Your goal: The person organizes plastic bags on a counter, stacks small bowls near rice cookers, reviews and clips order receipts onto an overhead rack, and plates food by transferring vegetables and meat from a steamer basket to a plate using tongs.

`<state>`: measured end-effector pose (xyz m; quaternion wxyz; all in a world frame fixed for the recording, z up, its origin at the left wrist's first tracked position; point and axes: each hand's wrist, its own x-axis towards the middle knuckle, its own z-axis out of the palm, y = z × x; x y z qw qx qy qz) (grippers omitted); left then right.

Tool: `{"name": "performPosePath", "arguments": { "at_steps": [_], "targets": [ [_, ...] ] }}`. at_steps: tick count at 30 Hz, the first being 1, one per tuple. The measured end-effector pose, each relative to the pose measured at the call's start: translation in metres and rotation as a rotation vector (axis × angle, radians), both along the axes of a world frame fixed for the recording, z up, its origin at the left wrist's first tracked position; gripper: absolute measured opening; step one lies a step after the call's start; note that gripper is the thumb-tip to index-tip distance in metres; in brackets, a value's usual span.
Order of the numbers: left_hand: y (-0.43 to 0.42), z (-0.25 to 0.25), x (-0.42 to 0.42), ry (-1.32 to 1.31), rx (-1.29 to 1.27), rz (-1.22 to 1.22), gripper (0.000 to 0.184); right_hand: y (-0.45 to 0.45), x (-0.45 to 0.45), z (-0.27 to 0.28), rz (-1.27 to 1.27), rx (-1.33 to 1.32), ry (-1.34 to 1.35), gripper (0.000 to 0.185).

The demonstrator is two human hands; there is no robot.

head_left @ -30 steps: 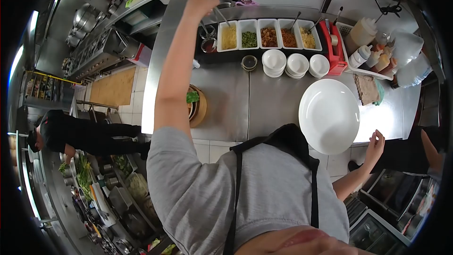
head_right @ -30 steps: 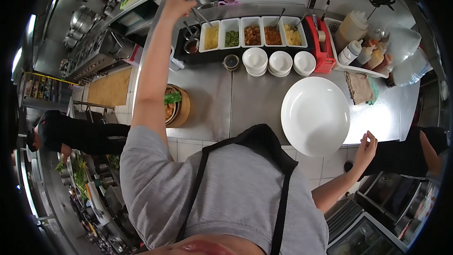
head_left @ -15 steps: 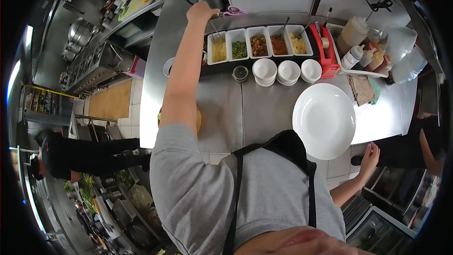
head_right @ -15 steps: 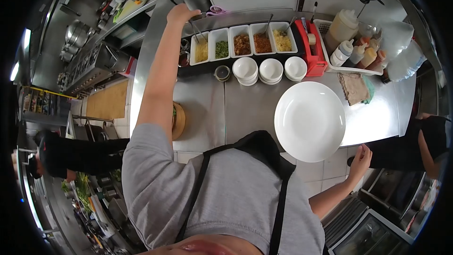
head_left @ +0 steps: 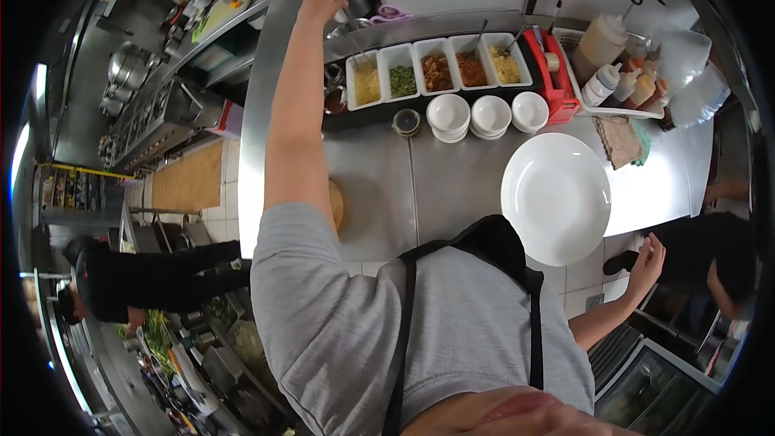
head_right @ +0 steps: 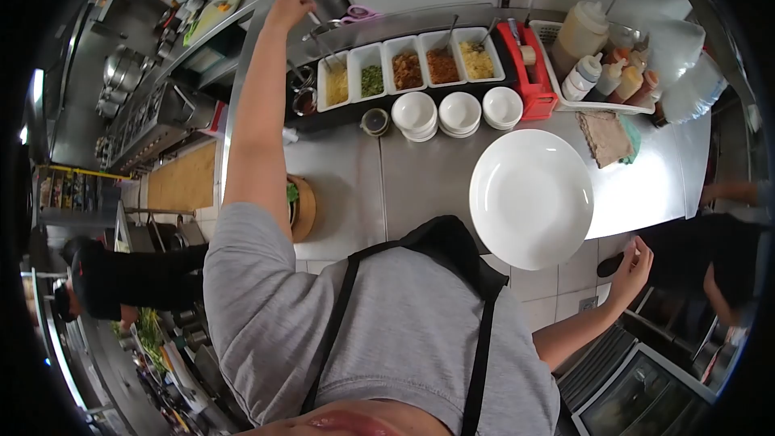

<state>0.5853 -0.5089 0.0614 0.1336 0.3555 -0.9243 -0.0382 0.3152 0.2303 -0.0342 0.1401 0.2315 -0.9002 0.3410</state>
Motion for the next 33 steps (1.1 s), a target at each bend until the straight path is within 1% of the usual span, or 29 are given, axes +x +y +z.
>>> {"name": "performPosePath", "arguments": {
  "at_steps": [2, 3, 5, 6, 7, 8, 10, 11, 12, 13, 14, 15, 16, 17, 18, 19, 20, 21, 23, 24, 25, 26, 27, 28, 29, 30, 31, 32, 33],
  "targets": [
    [0.022, 0.02, 0.012, 0.133, -0.211, 0.012, 0.022, -0.01, 0.0, 0.005, 0.051, -0.017, 0.008, 0.019],
    [0.035, 0.027, 0.02, 0.131, -0.209, 0.033, 0.022, -0.016, -0.001, 0.01, 0.085, -0.036, 0.021, 0.019],
    [0.072, 0.043, 0.036, 0.249, -0.465, -0.057, 0.019, -0.039, -0.003, 0.02, 0.156, -0.018, 0.036, 0.019],
    [0.104, 0.056, 0.044, 0.244, -0.459, -0.031, 0.019, -0.055, -0.002, 0.025, 0.218, -0.153, -0.016, 0.019],
    [0.146, 0.07, 0.054, 0.251, -0.473, 0.029, 0.014, -0.073, 0.001, 0.029, 0.284, -0.28, -0.078, 0.019],
    [0.185, 0.08, 0.067, 0.25, -0.484, 0.093, 0.012, -0.094, 0.011, 0.038, 0.37, -0.317, -0.12, 0.019],
    [0.246, 0.093, 0.096, 0.309, -0.668, -0.04, 0.011, -0.145, 0.042, 0.056, 0.601, -0.381, -0.234, 0.019],
    [0.271, 0.1, 0.113, 0.201, -0.789, -0.123, 0.009, -0.171, 0.064, 0.061, 0.738, -0.415, -0.3, 0.018],
    [0.302, 0.102, 0.127, 0.347, -0.66, -0.024, 0.01, -0.195, 0.092, 0.067, 0.878, -0.412, -0.392, 0.017],
    [0.322, 0.103, 0.148, 0.332, -0.586, 0.057, 0.012, -0.216, 0.121, 0.072, 1.013, -0.411, -0.483, 0.016],
    [0.348, 0.106, 0.16, 0.438, -0.575, 0.136, 0.015, -0.233, 0.147, 0.083, 1.168, -0.311, -0.351, 0.015],
    [0.366, 0.106, 0.187, 0.444, -0.575, 0.223, 0.014, -0.246, 0.169, 0.092, 1.317, -0.209, -0.211, 0.014],
    [0.383, 0.104, 0.221, 0.451, -0.576, 0.311, 0.013, -0.255, 0.191, 0.095, 1.395, -0.227, -0.218, 0.014],
    [0.402, 0.101, 0.246, 0.626, -0.607, 0.374, 0.01, -0.263, 0.207, 0.097, 1.472, -0.246, -0.222, 0.015],
    [0.418, 0.095, 0.28, 0.691, -0.597, 0.49, 0.01, -0.269, 0.217, 0.096, 1.492, -0.246, -0.226, 0.015],
    [0.432, 0.088, 0.315, 0.759, -0.587, 0.605, 0.011, -0.274, 0.225, 0.094, 1.583, -0.222, -0.299, 0.013],
    [0.446, 0.08, 0.344, 0.644, -0.59, 0.807, 0.011, -0.281, 0.234, 0.091, 1.67, -0.197, -0.372, 0.012],
    [0.456, 0.068, 0.371, 0.524, -0.583, 1.006, 0.01, -0.288, 0.246, 0.087, 1.685, -0.195, -0.374, 0.012],
    [0.456, 0.019, 0.433, 0.172, -0.56, 1.226, 0.01, -0.302, 0.271, 0.072, 1.686, -0.083, -0.815, 0.015],
    [0.464, -0.002, 0.441, 0.136, -0.558, 1.254, 0.011, -0.31, 0.287, 0.062, 1.718, -0.018, -0.941, 0.018],
    [0.467, -0.01, 0.447, 0.102, -0.565, 1.275, 0.011, -0.316, 0.307, 0.053, 1.746, 0.036, -1.063, 0.022],
    [0.47, -0.007, 0.429, 0.233, -0.529, 1.333, 0.01, -0.321, 0.327, 0.049, 1.823, 0.1, -1.154, 0.023],
    [0.471, -0.004, 0.411, 0.306, -0.59, 1.228, 0.01, -0.323, 0.348, 0.047, 1.89, 0.179, -1.252, 0.025],
    [0.474, -0.003, 0.391, 0.371, -0.639, 1.123, 0.011, -0.323, 0.369, 0.046, 1.876, 0.269, -1.451, 0.027],
    [0.474, -0.001, 0.366, 0.514, -0.596, 1.044, 0.01, -0.324, 0.387, 0.047, 1.848, 0.357, -1.646, 0.029],
    [0.472, -0.007, 0.346, 0.584, -0.59, 0.957, 0.011, -0.325, 0.402, 0.05, 1.846, 0.364, -1.643, 0.029],
    [0.472, -0.011, 0.326, 0.666, -0.528, 0.851, 0.013, -0.325, 0.415, 0.055, 1.72, 0.36, -1.889, 0.03],
    [0.472, -0.014, 0.31, 0.593, -0.552, 0.719, 0.013, -0.326, 0.421, 0.058, 1.575, 0.352, -2.119, 0.032],
    [0.469, -0.019, 0.293, 0.635, -0.529, 0.626, 0.017, -0.331, 0.421, 0.062, 1.575, 0.362, -2.108, 0.032]
  ]
}}
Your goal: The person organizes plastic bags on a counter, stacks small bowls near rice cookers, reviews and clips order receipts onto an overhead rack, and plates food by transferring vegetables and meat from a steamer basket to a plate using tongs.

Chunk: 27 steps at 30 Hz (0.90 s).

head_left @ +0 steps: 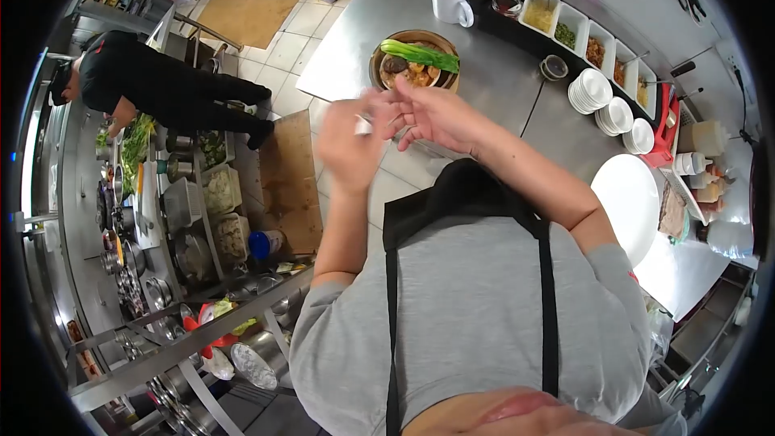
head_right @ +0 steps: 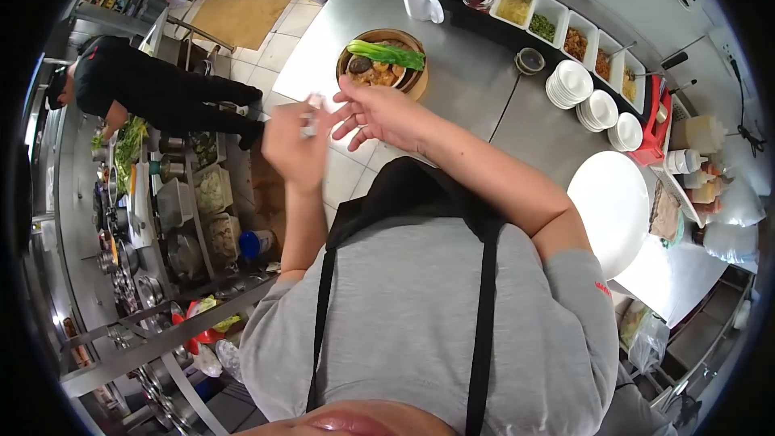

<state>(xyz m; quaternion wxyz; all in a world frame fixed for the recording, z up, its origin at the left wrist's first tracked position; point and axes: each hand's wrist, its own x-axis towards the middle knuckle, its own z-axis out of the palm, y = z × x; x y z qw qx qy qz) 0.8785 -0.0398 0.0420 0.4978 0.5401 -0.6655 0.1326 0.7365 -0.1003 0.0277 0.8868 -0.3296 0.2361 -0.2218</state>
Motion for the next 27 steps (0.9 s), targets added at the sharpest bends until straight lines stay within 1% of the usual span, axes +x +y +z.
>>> {"name": "performPosePath", "arguments": {
  "at_steps": [1, 2, 3, 4, 6, 7, 8, 9, 10, 12, 13, 14, 16, 17, 18, 20, 21, 22, 23, 24, 25, 26, 27],
  "targets": [
    [-0.002, -0.007, -0.012, -0.024, 0.02, -0.115, 0.021, -0.003, 0.0, 0.003, -0.099, -0.001, 0.053, 0.031],
    [-0.011, -0.024, -0.022, -0.009, -0.025, -0.21, 0.025, -0.006, 0.0, 0.003, -0.198, 0.0, 0.105, 0.031],
    [-0.02, -0.032, -0.031, -0.038, -0.107, -0.238, 0.025, -0.015, -0.005, 0.0, -0.233, -0.113, 0.159, 0.029],
    [-0.027, -0.033, -0.038, -0.033, -0.103, -0.238, 0.025, -0.028, -0.014, -0.014, -0.232, -0.152, 0.149, 0.03],
    [-0.036, -0.032, -0.048, -0.003, -0.047, -0.333, 0.024, -0.041, -0.027, -0.001, -0.32, -0.214, 0.324, 0.031],
    [-0.035, -0.034, -0.051, 0.003, -0.045, -0.338, 0.024, -0.059, -0.037, -0.011, -0.319, -0.337, 0.375, 0.031],
    [-0.031, -0.035, -0.053, 0.043, 0.005, -0.395, 0.022, -0.08, -0.05, -0.022, -0.316, -0.46, 0.424, 0.031],
    [-0.028, -0.036, -0.054, 0.084, 0.055, -0.451, 0.019, -0.098, -0.062, -0.022, -0.297, -0.461, 0.532, 0.029],
    [-0.027, -0.041, -0.051, 0.09, 0.055, -0.452, 0.019, -0.111, -0.072, -0.018, -0.275, -0.463, 0.64, 0.026],
    [-0.027, -0.059, -0.037, 0.161, 0.105, -0.354, 0.012, -0.122, -0.078, -0.01, -0.262, -0.656, 0.983, 0.028],
    [-0.028, -0.065, -0.025, 0.199, 0.169, -0.285, 0.007, -0.125, -0.079, -0.009, -0.238, -0.818, 1.122, 0.029],
    [-0.032, -0.072, -0.015, 0.257, 0.196, -0.229, 0.005, -0.13, -0.079, -0.009, -0.241, -0.818, 1.123, 0.029],
    [-0.037, -0.081, 0.006, 0.309, 0.223, -0.122, 0.003, -0.139, -0.075, -0.007, 0.024, -0.964, 1.183, 0.027],
    [-0.038, -0.084, 0.013, 0.35, 0.249, -0.079, 0.004, -0.143, -0.071, -0.004, 0.026, -0.959, 1.183, 0.027],
    [-0.039, -0.086, 0.02, 0.391, 0.277, -0.035, 0.005, -0.149, -0.066, 0.0, 0.159, -0.985, 1.287, 0.025],
    [-0.044, -0.095, 0.031, 0.388, 0.294, 0.011, 0.006, -0.162, -0.056, 0.01, 0.435, -1.027, 1.484, 0.029],
    [-0.048, -0.099, 0.035, 0.445, 0.398, 0.038, 0.008, -0.184, -0.065, -0.024, 0.378, -1.428, 1.323, 0.037],
    [-0.051, -0.102, 0.038, 0.501, 0.502, 0.067, 0.01, -0.184, -0.061, -0.023, 0.378, -1.423, 1.32, 0.037],
    [-0.054, -0.1, 0.04, 0.542, 0.655, 0.113, 0.019, -0.183, -0.051, -0.015, 0.469, -1.481, 1.387, 0.036],
    [-0.061, -0.106, 0.043, 0.54, 0.657, 0.118, 0.019, -0.183, -0.04, -0.008, 0.562, -1.541, 1.452, 0.037],
    [-0.069, -0.11, 0.046, 0.555, 0.707, 0.124, 0.022, -0.185, -0.032, -0.005, 0.639, -1.452, 1.5, 0.039],
    [-0.073, -0.113, 0.048, 0.571, 0.756, 0.129, 0.026, -0.187, -0.028, -0.006, 0.64, -1.454, 1.496, 0.039],
    [-0.077, -0.117, 0.049, 0.584, 0.79, 0.127, 0.029, -0.189, -0.025, -0.008, 0.721, -1.505, 1.51, 0.039]
  ]
}}
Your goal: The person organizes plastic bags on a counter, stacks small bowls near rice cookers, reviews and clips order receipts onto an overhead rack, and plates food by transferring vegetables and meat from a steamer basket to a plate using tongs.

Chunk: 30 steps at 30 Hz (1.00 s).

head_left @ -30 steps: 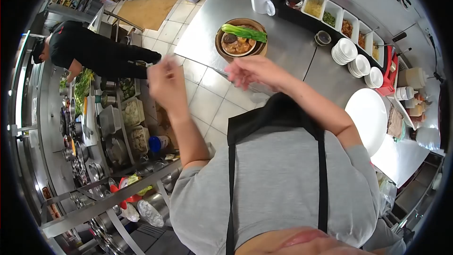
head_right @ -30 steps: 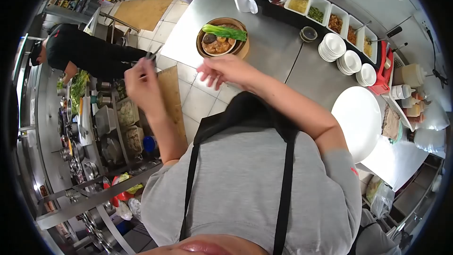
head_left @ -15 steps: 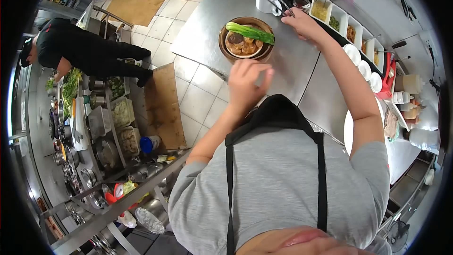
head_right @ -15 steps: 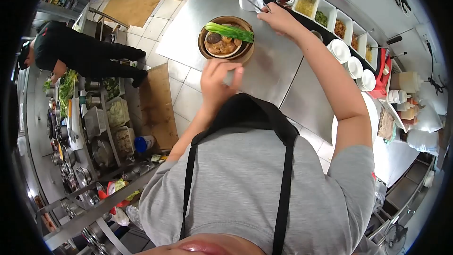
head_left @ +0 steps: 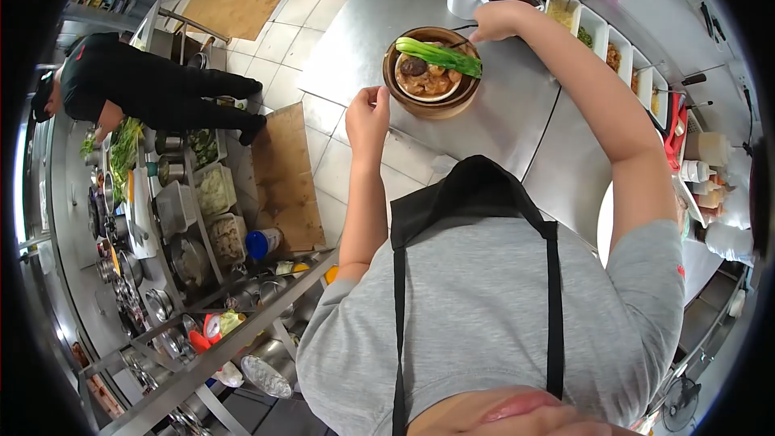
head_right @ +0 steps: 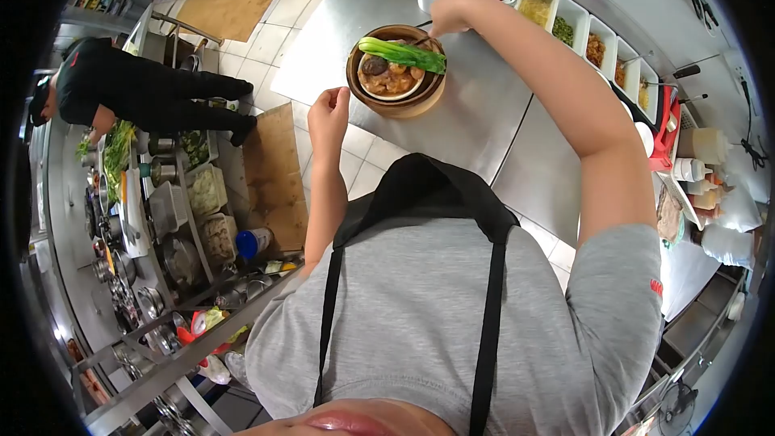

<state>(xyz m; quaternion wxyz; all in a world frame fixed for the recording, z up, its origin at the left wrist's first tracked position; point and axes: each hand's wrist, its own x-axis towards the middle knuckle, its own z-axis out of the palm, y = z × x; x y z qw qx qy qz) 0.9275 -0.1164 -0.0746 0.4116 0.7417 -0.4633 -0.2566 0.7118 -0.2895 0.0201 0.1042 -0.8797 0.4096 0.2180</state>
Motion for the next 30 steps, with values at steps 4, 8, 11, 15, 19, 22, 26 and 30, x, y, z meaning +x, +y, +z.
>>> {"name": "performPosePath", "arguments": {
  "at_steps": [4, 8, 11, 15, 19, 22, 26, 30],
  "targets": [
    [-0.005, -0.005, 0.006, -0.027, 0.003, -0.139, 0.032, 0.011, 0.019, 0.015, -0.02, -0.025, 0.132, 0.03],
    [0.001, -0.013, 0.006, -0.189, -0.005, -0.401, 0.071, 0.003, 0.027, -0.012, 0.066, -0.224, 0.11, 0.02],
    [0.0, -0.029, -0.01, -0.296, -0.042, -0.337, 0.1, 0.007, 0.024, -0.006, 0.064, -0.249, -0.002, 0.018],
    [0.0, -0.043, -0.013, -0.279, -0.188, -0.27, 0.103, 0.01, 0.023, 0.001, 0.119, -0.323, 0.027, 0.016],
    [0.001, -0.042, -0.014, -0.334, -0.214, -0.263, 0.101, 0.014, 0.021, 0.004, 0.076, -0.326, 0.011, 0.018],
    [0.001, -0.039, -0.021, -0.365, -0.251, -0.278, 0.099, 0.018, 0.014, 0.009, 0.05, -0.311, 0.041, 0.018],
    [0.002, -0.027, -0.032, -0.412, -0.299, -0.332, 0.096, 0.029, -0.001, 0.024, -0.048, -0.334, 0.052, 0.019],
    [-0.005, -0.008, -0.064, -0.456, -0.408, -0.433, 0.096, 0.045, -0.056, 0.041, -0.085, -0.388, 0.09, 0.01]
  ]
}}
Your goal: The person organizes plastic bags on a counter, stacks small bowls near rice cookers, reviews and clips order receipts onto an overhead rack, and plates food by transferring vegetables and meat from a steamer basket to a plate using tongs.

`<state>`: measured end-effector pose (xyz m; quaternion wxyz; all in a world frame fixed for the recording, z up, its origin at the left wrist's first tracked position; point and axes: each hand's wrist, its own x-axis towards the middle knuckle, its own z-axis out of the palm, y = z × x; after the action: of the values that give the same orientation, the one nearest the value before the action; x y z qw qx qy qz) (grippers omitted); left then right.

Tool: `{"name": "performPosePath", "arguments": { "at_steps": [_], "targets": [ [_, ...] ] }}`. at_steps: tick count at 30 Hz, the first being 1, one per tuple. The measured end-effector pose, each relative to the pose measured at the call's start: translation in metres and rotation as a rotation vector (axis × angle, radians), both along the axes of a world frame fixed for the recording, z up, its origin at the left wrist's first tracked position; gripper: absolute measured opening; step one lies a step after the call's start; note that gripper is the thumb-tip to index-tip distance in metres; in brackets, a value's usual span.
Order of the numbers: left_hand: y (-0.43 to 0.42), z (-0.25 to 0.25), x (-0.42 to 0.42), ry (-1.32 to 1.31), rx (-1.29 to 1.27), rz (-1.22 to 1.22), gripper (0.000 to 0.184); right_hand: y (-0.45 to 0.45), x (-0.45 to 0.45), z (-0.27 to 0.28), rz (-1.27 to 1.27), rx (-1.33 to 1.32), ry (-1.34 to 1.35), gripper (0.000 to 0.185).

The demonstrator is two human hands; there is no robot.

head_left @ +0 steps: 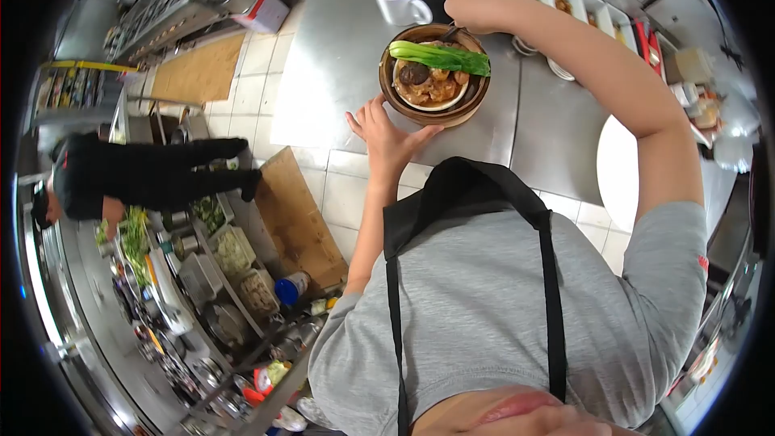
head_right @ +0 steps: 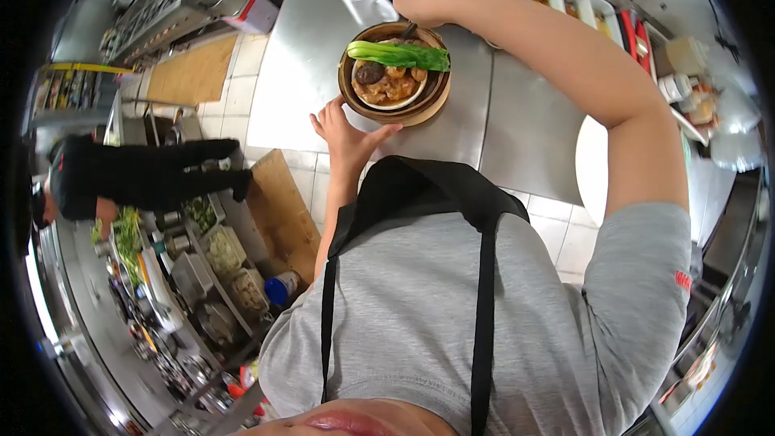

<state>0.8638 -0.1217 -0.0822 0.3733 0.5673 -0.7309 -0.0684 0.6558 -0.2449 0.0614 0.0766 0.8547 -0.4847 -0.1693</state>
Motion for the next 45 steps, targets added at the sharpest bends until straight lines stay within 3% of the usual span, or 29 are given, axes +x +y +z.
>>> {"name": "performPosePath", "arguments": {
  "at_steps": [5, 6, 13, 15, 19, 25, 31, 36, 38, 39, 41, 42, 44, 45],
  "targets": [
    [-0.003, 0.044, -0.05, -0.076, 0.071, -0.223, 0.099, 0.062, -0.062, 0.064, -0.43, 0.175, -0.121, 0.021],
    [-0.003, 0.052, -0.065, -0.09, 0.072, -0.27, 0.1, 0.069, -0.088, 0.06, -0.351, 0.103, -0.097, 0.018],
    [0.035, 0.075, -0.174, -0.093, 0.02, -0.58, 0.099, 0.188, -0.19, 0.088, -0.702, 0.071, 0.022, 0.021],
    [0.051, 0.076, -0.205, -0.109, 0.087, -0.692, 0.098, 0.216, -0.223, 0.081, -0.796, 0.153, 0.073, 0.022],
    [0.091, 0.064, -0.263, -0.11, 0.147, -0.769, 0.096, 0.276, -0.279, 0.061, -0.887, 0.06, 0.002, 0.024],
    [0.124, 0.03, -0.316, -0.169, 0.15, -0.771, 0.096, 0.309, -0.347, 0.009, -0.849, -0.02, -0.086, 0.016],
    [0.149, 0.03, -0.334, -0.265, 0.228, -0.644, 0.095, 0.308, -0.369, -0.015, -0.783, 0.004, -0.099, 0.012],
    [0.149, 0.017, -0.322, -0.098, 0.133, -0.68, 0.1, 0.309, -0.375, -0.022, -0.72, 0.005, -0.176, 0.014],
    [0.146, -0.001, -0.313, -0.017, 0.168, -0.681, 0.098, 0.312, -0.379, -0.02, -0.809, -0.032, -0.258, 0.014],
    [0.142, -0.012, -0.302, 0.067, 0.193, -0.675, 0.097, 0.316, -0.387, -0.028, -0.728, -0.172, -0.222, 0.018],
    [0.144, -0.022, -0.294, 0.268, 0.398, -0.647, 0.076, 0.317, -0.407, -0.042, -0.628, -0.292, -0.266, 0.032],
    [0.141, -0.032, -0.289, 0.412, 0.529, -0.685, 0.064, 0.32, -0.386, -0.003, -0.712, -0.053, -0.197, 0.036],
    [0.144, -0.039, -0.289, 0.654, 0.766, -0.7, 0.047, 0.332, -0.414, -0.005, -0.844, -0.022, -0.35, 0.032],
    [0.144, -0.041, -0.288, 0.632, 0.795, -0.707, 0.042, 0.343, -0.426, -0.007, -0.838, -0.056, -0.522, 0.035]
  ]
}}
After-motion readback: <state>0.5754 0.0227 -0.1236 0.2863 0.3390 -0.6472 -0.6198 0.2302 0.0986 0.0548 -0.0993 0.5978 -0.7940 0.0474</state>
